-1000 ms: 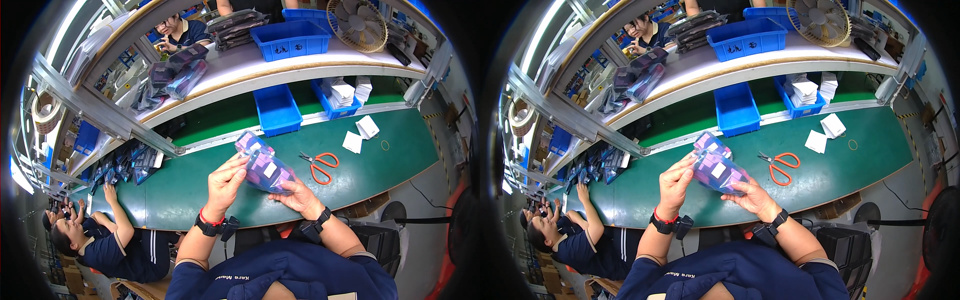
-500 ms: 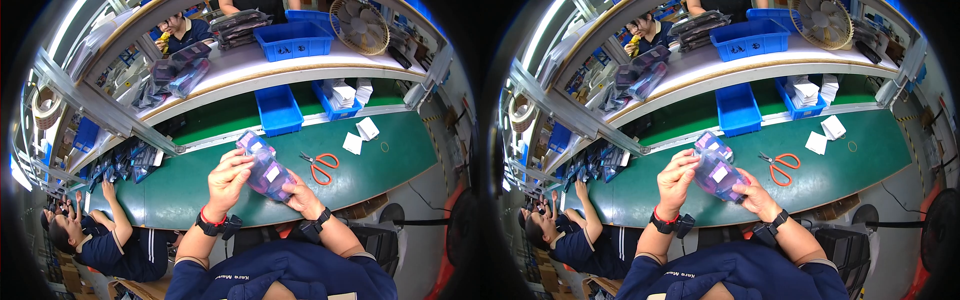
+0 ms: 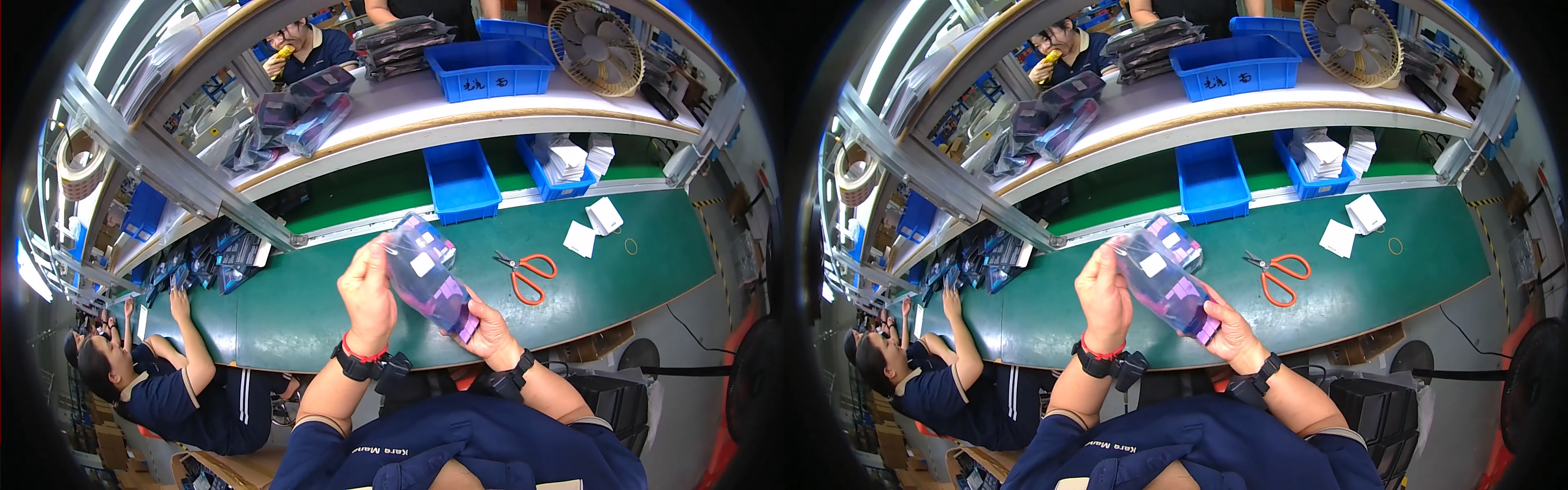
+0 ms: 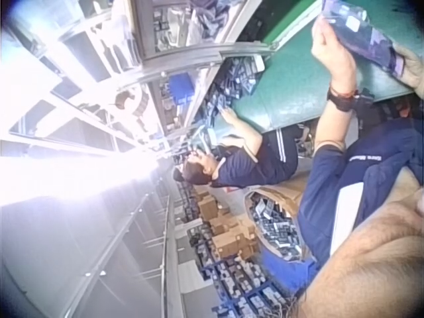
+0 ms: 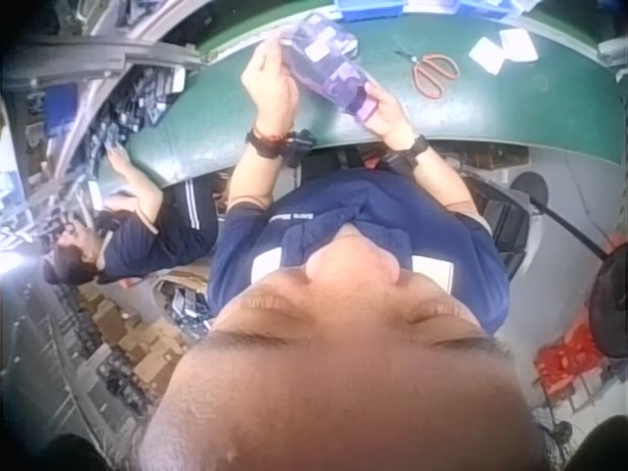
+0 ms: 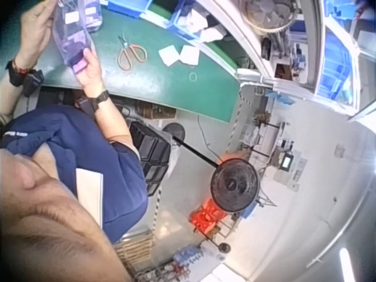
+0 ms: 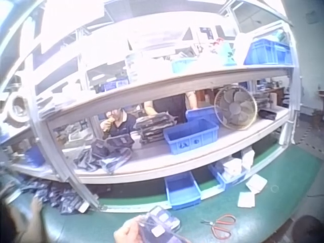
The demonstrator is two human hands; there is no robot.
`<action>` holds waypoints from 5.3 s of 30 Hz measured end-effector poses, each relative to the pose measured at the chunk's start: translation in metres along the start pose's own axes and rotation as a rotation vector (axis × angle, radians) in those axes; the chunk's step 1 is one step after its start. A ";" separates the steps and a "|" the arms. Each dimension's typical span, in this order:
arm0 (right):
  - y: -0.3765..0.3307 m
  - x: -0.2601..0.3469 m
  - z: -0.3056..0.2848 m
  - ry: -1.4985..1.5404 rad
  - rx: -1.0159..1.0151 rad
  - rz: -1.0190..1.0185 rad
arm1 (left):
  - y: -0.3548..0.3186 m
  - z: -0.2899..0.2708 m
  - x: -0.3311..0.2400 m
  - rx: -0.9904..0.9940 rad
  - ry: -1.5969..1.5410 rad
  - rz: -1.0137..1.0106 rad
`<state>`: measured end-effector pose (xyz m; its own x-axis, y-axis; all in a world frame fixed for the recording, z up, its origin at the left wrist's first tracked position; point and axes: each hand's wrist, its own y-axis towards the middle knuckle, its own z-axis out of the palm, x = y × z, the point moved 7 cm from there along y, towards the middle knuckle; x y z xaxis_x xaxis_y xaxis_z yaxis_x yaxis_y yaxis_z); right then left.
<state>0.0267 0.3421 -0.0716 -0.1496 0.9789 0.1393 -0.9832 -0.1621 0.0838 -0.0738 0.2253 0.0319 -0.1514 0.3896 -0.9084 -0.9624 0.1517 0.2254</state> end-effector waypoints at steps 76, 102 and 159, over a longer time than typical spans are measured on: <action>-0.002 0.013 0.000 -0.131 -0.085 -0.149 | 0.014 0.024 -0.013 -0.118 -0.319 -0.002; -0.006 0.019 -0.004 -0.267 -0.175 -0.155 | 0.015 0.023 -0.001 -0.139 -0.235 -0.036; 0.042 0.116 0.067 -1.701 -0.631 -0.604 | 0.026 0.071 0.106 0.211 -0.518 -0.826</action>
<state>-0.0244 0.4403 0.0143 0.0378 -0.3220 0.9460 -0.8056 0.5504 0.2195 -0.0986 0.3347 -0.0334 0.7132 0.4297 -0.5538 -0.6537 0.6929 -0.3043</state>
